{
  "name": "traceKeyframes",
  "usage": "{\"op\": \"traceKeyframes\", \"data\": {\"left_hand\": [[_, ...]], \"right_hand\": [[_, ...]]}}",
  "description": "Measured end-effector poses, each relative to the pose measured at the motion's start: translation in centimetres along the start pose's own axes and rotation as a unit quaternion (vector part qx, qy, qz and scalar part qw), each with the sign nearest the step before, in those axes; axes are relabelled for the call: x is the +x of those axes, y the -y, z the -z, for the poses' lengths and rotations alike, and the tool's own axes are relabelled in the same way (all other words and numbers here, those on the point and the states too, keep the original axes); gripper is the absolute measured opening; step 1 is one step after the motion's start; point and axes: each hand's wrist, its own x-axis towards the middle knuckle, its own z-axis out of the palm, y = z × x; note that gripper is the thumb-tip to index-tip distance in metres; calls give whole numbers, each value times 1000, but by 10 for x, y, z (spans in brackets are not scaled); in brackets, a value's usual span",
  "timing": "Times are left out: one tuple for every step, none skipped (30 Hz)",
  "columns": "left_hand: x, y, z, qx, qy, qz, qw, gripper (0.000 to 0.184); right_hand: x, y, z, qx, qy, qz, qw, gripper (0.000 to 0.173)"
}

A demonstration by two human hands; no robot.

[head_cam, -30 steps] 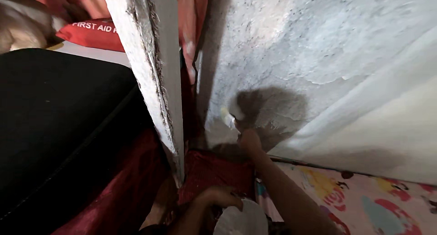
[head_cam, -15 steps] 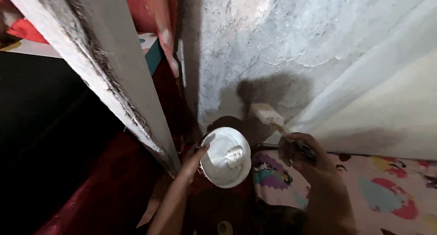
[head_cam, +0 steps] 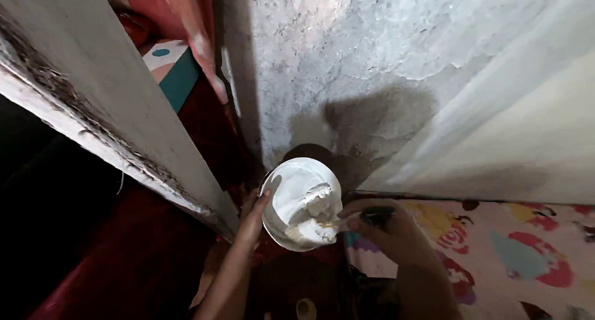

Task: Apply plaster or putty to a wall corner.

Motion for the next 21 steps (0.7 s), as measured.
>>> {"op": "traceKeyframes", "data": {"left_hand": [[0, 0, 1, 8, 13, -6, 1000, 50], [-1, 1, 2, 16, 27, -7, 999, 52], [-2, 1, 4, 22, 42, -6, 999, 54], [-3, 0, 5, 30, 54, -6, 998, 55], [-4, 0, 6, 37, 64, -4, 997, 55], [-4, -1, 7, 42, 71, 2, 997, 54], [-5, -1, 6, 41, 72, 10, 996, 53], [-6, -2, 6, 37, 68, 17, 997, 50], [-6, -2, 5, 31, 62, 22, 997, 48], [-6, -1, 4, 27, 58, 23, 998, 48], [-6, 1, 4, 27, 57, 19, 998, 48], [-5, 3, 3, 30, 57, 15, 998, 49], [-6, 4, 2, 32, 55, 11, 998, 49], [-6, 5, -1, 32, 52, 11, 998, 48], [-8, 4, -3, 29, 45, 16, 998, 48], [-9, 3, -6, 22, 35, 23, 999, 48], [-9, 3, -7, 14, 30, 25, 999, 49], [-8, 3, -8, 9, 29, 24, 999, 50], [-8, 3, -9, 6, 27, 22, 999, 51], [-7, 3, -9, 2, 25, 19, 1000, 51], [-6, 5, -8, -6, 25, 15, 1000, 51]], "right_hand": [[2, -2, -2, -14, 10, -10, 1000, 22], [4, -3, -4, -39, 8, -18, 999, 20], [6, -4, -3, -64, -6, -23, 998, 19], [6, -5, -1, -85, -21, -24, 996, 20], [5, -5, 2, -100, -32, -17, 994, 21], [4, -5, 4, -107, -43, 0, 993, 22], [3, -3, 4, -110, -53, 21, 992, 23], [3, -1, 3, -106, -64, 37, 992, 24], [2, 1, 2, -94, -79, 49, 991, 24], [2, 4, -1, -78, -98, 58, 990, 22], [2, 5, -5, -67, -120, 70, 988, 21], [3, 6, -8, -69, -141, 87, 984, 21], [4, 5, -11, -86, -155, 106, 978, 23], [6, 4, -13, -118, -158, 116, 973, 25], [7, 3, -16, -156, -150, 116, 970, 26], [7, 2, -19, -189, -132, 106, 967, 27], [8, 2, -24, -218, -113, 91, 965, 28], [8, 2, -29, -243, -96, 82, 962, 28], [8, 1, -35, -262, -85, 81, 958, 28], [8, -1, -40, -276, -83, 87, 954, 28], [8, -4, -45, -284, -88, 97, 950, 28]]}}
